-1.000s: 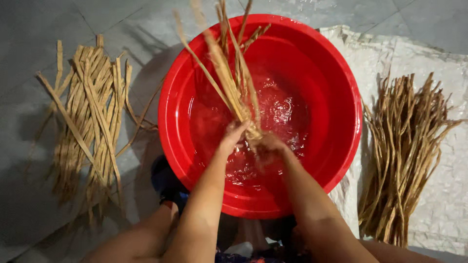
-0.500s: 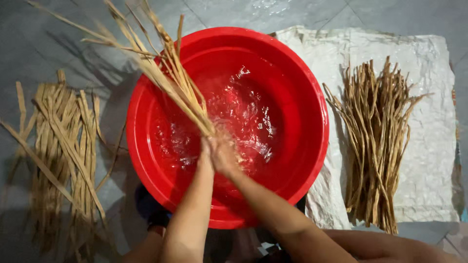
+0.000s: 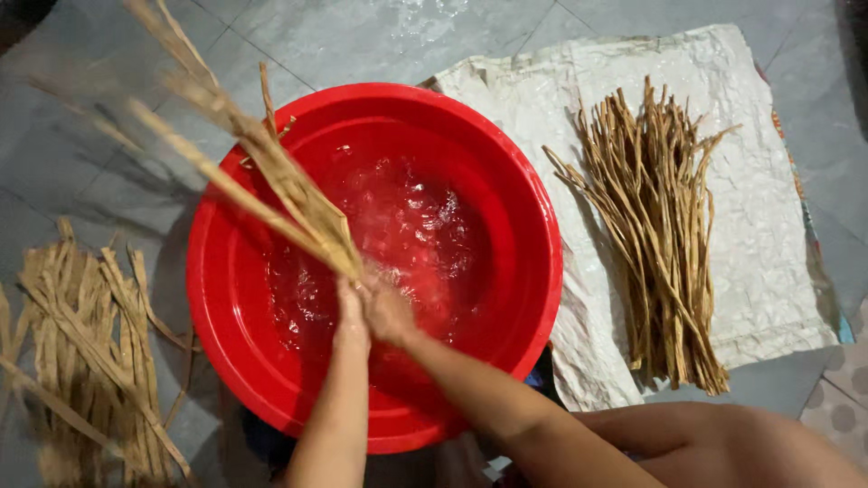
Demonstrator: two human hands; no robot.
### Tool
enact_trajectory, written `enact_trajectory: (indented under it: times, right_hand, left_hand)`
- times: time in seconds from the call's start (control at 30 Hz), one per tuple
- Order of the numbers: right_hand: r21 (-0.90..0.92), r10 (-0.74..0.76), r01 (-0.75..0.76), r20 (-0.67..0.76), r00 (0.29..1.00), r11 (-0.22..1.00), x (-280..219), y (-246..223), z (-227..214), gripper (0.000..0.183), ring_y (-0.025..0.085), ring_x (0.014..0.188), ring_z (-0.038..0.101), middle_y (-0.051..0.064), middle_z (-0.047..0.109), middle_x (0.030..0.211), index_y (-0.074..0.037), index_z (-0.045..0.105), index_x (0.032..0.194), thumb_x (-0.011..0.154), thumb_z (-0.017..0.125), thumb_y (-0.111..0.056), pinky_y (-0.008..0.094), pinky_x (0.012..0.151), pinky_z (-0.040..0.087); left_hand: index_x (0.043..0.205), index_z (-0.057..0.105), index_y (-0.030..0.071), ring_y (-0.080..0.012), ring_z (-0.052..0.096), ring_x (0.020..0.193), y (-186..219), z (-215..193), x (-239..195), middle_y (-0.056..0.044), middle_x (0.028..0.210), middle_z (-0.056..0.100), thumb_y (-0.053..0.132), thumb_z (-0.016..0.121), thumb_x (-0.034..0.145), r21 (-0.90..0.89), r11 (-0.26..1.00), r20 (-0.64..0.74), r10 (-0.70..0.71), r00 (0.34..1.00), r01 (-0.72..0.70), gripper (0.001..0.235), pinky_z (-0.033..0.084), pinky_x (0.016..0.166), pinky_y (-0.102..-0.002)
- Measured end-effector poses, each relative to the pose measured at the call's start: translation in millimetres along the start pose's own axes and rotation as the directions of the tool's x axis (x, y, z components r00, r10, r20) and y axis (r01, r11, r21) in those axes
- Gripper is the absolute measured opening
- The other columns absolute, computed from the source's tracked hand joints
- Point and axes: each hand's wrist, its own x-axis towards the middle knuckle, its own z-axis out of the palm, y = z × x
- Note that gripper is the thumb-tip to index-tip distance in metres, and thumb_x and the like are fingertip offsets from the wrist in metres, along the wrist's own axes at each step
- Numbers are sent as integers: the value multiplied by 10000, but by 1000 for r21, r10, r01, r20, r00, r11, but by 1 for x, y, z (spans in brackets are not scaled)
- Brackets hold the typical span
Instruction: The person sits on the floor and repeatedly submerges bundles of dried sticks into a red basin of water. They agitate the sticks by hand, then lift them out and place them on a white sack to drain before repeating the process with new bundles.
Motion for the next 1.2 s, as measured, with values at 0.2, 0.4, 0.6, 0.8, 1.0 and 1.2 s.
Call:
enact_trajectory:
  times: [0.2, 0.4, 0.6, 0.8, 1.0, 1.2]
  right_hand:
    - [282, 110, -85, -73, 991, 956, 28, 32, -27, 656, 332, 1015, 683, 202, 634, 1129, -70, 539, 1379, 1079, 188, -535, 538, 946, 564]
    - [216, -365, 455, -353, 861, 864, -21, -13, 20, 590, 539, 1280, 457, 393, 395, 1519, 1, 414, 1571, 1191, 249, -419, 555, 1057, 417]
    - [131, 19, -18, 0, 1000, 991, 43, 63, -10, 483, 373, 1080, 590, 287, 583, 1302, -39, 548, 1448, 1133, 389, -369, 459, 945, 490]
    - [155, -265, 236, 205, 942, 959, 78, 104, -44, 378, 207, 880, 723, 182, 771, 1084, -79, 683, 1324, 1076, 529, -319, 363, 833, 562]
    - [125, 49, -136, 531, 846, 983, 64, 70, -50, 252, 198, 665, 714, 127, 771, 920, -193, 608, 1243, 997, 555, -209, 328, 578, 601]
    - [310, 159, -228, 231, 960, 923, 70, 100, -85, 472, 271, 954, 768, 197, 796, 1115, -57, 752, 1201, 931, 687, -438, 405, 825, 572]
  left_hand:
    - [1560, 420, 121, -254, 362, 1458, -6, 37, 14, -124, 1589, 450, 791, 258, 916, 98, 978, -5, -185, 983, 185, 943, 250, 1116, -507]
    - [1519, 414, 84, -291, 241, 1506, 23, -2, 16, -132, 1654, 312, 834, 380, 817, -190, 981, -125, 22, 992, -46, 1028, 207, 1132, -559]
    - [1478, 408, 48, -327, 120, 1554, -2, 24, 9, -140, 1719, 174, 877, 502, 718, 2, 986, -119, -168, 979, 169, 1129, 165, 1149, -611]
    - [1494, 342, -11, -362, 313, 1482, 5, 25, 39, -261, 1606, 288, 673, 907, 795, 472, 822, -312, -184, 932, 320, 1129, 279, 1173, -556]
    - [978, 710, 55, -131, 564, 639, -18, -7, 55, 12, 765, 629, 340, 866, 782, 214, 976, -183, -1, 983, 40, 379, 476, 566, -300]
    - [1065, 679, 21, -208, 592, 691, -107, -30, 36, -67, 832, 637, 275, 748, 918, 554, 729, -157, -382, 911, 402, 302, 482, 627, -390]
